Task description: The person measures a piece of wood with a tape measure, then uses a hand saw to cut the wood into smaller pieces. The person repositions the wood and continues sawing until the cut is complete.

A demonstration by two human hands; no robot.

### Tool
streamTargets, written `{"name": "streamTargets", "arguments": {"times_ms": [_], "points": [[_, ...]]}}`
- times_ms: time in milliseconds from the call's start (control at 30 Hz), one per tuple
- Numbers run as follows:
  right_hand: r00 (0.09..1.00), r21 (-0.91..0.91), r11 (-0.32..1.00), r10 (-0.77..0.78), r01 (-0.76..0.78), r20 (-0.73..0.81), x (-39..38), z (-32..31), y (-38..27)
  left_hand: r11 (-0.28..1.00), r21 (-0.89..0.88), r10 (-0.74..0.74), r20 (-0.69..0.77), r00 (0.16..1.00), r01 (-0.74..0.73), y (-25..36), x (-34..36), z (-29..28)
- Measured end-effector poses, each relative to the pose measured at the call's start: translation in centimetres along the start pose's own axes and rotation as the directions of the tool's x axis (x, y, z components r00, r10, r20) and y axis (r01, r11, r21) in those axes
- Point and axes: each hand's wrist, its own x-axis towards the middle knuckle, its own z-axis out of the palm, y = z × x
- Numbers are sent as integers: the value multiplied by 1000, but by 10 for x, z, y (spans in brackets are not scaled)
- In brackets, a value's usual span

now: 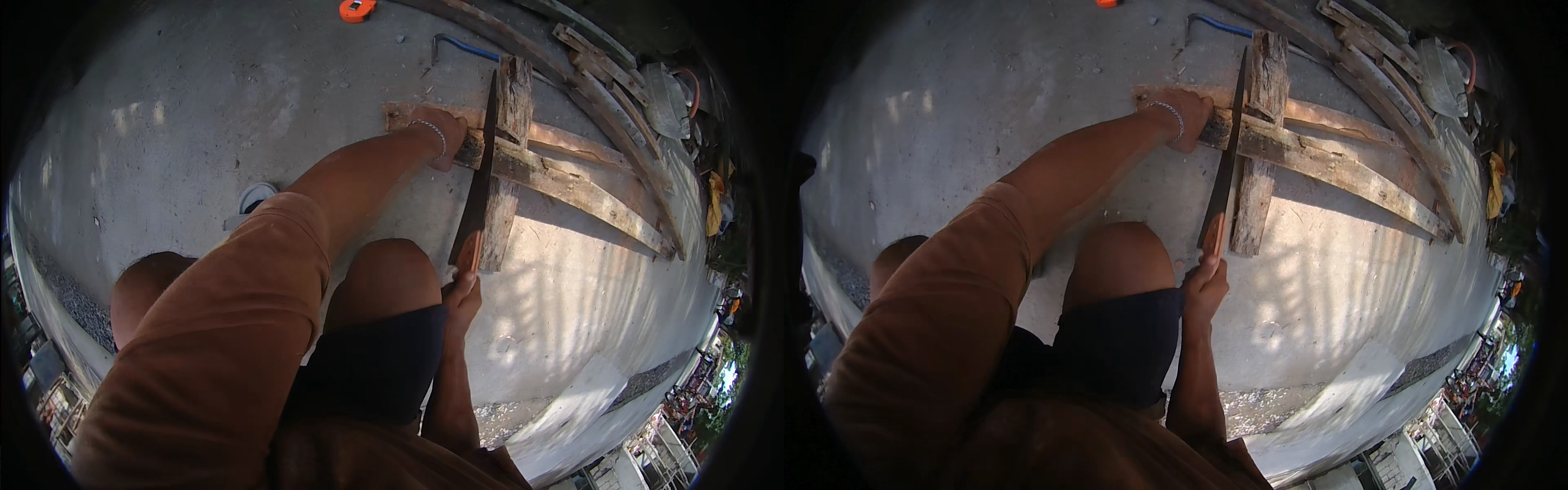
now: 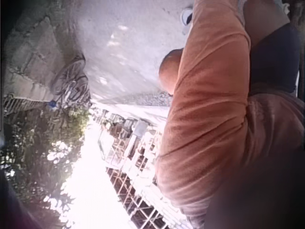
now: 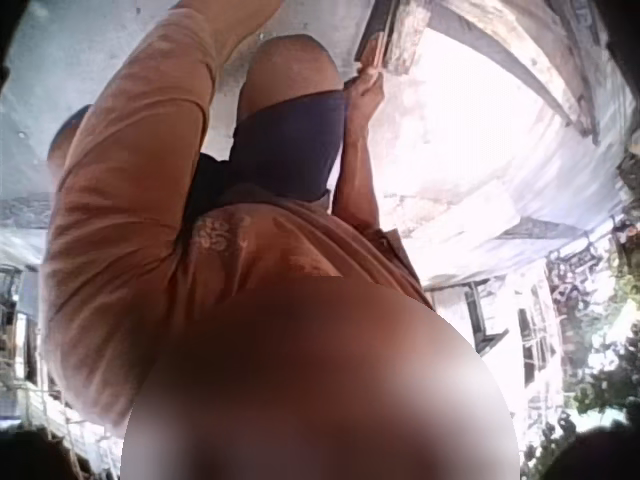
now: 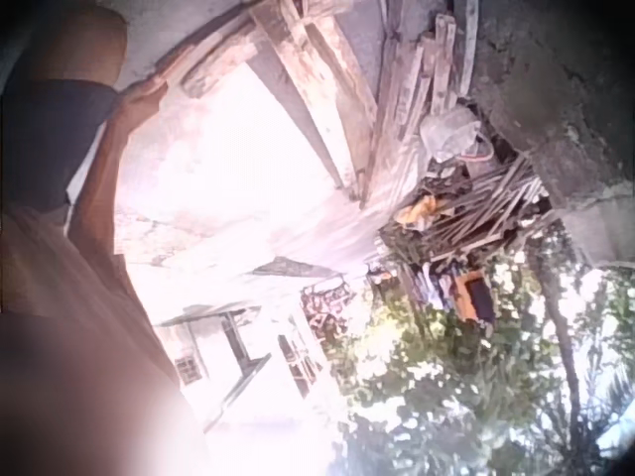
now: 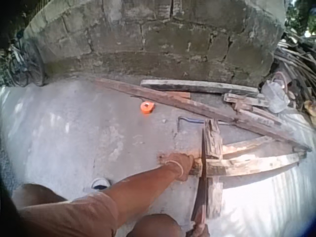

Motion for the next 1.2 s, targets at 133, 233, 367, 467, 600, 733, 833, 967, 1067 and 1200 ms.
{"name": "streamTargets", "arguments": {"times_ms": [133, 233, 367, 467, 600, 733, 833, 967, 1067, 1200], "points": [[1000, -146, 989, -12, 15, 17, -93, -42, 4, 999, 50, -20, -22, 1000, 21, 2, -1, 3], [994, -82, 992, -100, 97, -41, -2, -10, -15, 998, 65, -4, -21, 1000, 5, 4, 0, 8], [966, 24, 971, -233, 237, -111, 83, 31, -15, 998, 65, -5, -42, 999, 7, 6, -5, 7], [995, -51, 995, -84, 81, -59, -1, 7, -1, 997, 71, 14, 40, 999, -17, 3, -4, 1], [999, -130, 990, -50, 46, -23, -98, -37, -1, 998, 69, -1, -13, 1000, 2, 2, -2, 2], [962, 23, 965, -260, 263, -82, 50, 8, -35, 998, 57, 3, -13, 1000, -2, 5, -2, 9], [962, 27, 965, -258, 261, -87, 115, 34, -48, 998, 59, -13, -32, 999, 14, 5, -4, 8], [994, 4, 995, -95, 95, -55, -6, 1, -11, 997, 77, 13, -16, 1000, -11, 2, 2, 7], [991, -117, 984, -134, 134, 15, -87, -38, -9, 999, 52, 1, 3, 1000, -2, 1, 7, 12], [998, -51, 997, -61, 60, -15, 15, -14, -33, 998, 71, 7, -61, 998, -3, 1, 10, 18]]}}
